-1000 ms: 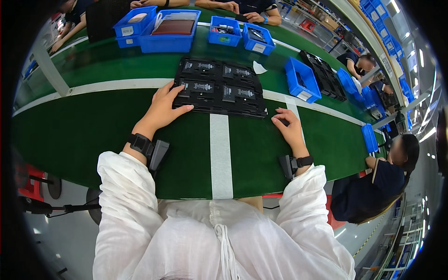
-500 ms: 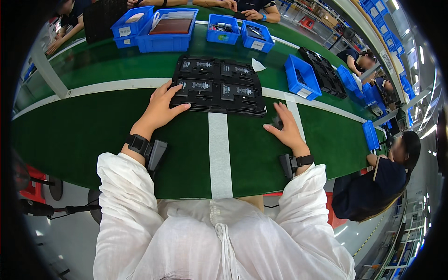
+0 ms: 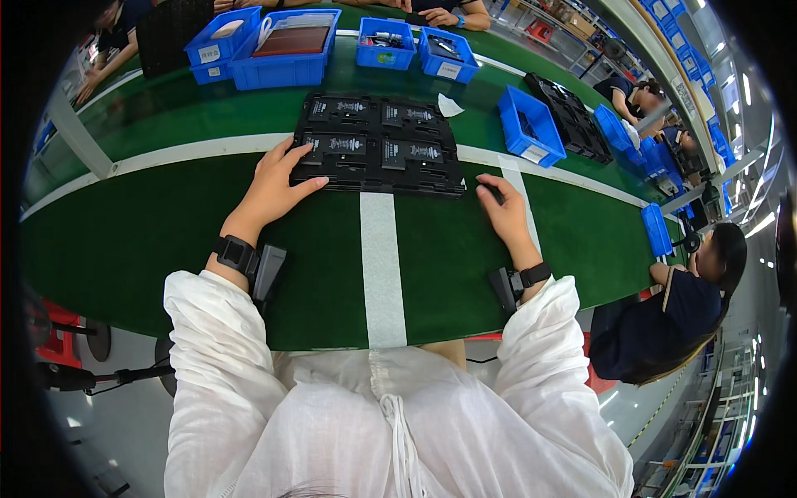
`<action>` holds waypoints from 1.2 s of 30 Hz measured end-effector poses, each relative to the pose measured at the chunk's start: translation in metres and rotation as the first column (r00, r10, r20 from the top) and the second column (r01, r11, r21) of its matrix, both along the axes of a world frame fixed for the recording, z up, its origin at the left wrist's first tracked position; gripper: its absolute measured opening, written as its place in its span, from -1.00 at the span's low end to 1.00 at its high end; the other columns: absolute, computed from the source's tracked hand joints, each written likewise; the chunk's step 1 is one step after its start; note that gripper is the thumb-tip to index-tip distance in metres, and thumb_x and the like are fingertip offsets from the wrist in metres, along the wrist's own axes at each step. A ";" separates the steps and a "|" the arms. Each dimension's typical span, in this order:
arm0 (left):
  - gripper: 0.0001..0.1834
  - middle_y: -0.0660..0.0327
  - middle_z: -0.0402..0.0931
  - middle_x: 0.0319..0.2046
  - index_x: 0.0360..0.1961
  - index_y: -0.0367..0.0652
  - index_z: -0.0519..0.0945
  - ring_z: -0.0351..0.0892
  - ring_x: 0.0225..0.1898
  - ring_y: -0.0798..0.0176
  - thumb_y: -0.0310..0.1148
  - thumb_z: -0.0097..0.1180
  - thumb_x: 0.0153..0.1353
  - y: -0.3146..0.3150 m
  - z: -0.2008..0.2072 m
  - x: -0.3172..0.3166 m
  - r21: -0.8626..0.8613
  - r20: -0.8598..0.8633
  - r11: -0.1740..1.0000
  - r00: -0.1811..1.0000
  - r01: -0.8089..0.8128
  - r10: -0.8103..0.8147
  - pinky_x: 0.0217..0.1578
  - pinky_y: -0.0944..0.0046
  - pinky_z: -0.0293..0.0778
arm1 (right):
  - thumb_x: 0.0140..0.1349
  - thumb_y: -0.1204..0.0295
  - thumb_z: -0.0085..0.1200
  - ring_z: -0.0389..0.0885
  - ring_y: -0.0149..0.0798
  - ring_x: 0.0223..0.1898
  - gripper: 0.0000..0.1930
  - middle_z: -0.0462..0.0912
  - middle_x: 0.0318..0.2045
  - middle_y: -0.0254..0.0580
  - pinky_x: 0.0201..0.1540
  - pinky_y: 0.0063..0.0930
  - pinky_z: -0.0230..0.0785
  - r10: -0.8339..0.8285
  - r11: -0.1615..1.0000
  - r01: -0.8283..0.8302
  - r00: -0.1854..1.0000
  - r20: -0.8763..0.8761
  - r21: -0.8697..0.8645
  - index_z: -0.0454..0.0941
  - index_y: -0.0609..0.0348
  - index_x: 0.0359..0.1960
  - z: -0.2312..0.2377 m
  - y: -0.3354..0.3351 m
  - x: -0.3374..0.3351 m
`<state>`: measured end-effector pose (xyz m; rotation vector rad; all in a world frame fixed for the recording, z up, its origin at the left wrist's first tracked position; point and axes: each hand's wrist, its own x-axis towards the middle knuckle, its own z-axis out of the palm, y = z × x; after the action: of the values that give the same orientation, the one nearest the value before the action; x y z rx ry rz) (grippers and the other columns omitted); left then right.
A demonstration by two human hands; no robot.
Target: Assembling electronic components into black plastic trays on a production assembly line.
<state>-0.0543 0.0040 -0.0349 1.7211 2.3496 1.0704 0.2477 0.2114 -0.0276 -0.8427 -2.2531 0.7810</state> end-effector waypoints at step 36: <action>-0.45 -0.05 0.14 0.09 -0.01 -0.20 0.35 0.15 0.11 -0.03 -0.21 0.14 -0.04 0.002 0.003 0.001 0.025 0.016 1.000 1.000 0.017 -0.017 0.06 0.20 0.15 | -0.07 0.59 -0.17 0.49 -0.24 -0.29 -0.77 0.51 -0.42 -0.16 -0.16 -0.49 0.29 -0.310 0.949 0.279 0.914 -0.263 -0.149 0.45 0.33 -0.34 -0.004 0.025 0.040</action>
<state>-0.0534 0.0064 -0.0323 1.7301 2.3175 1.1114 0.2873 0.2364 -0.0311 -1.0228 -1.7924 0.8277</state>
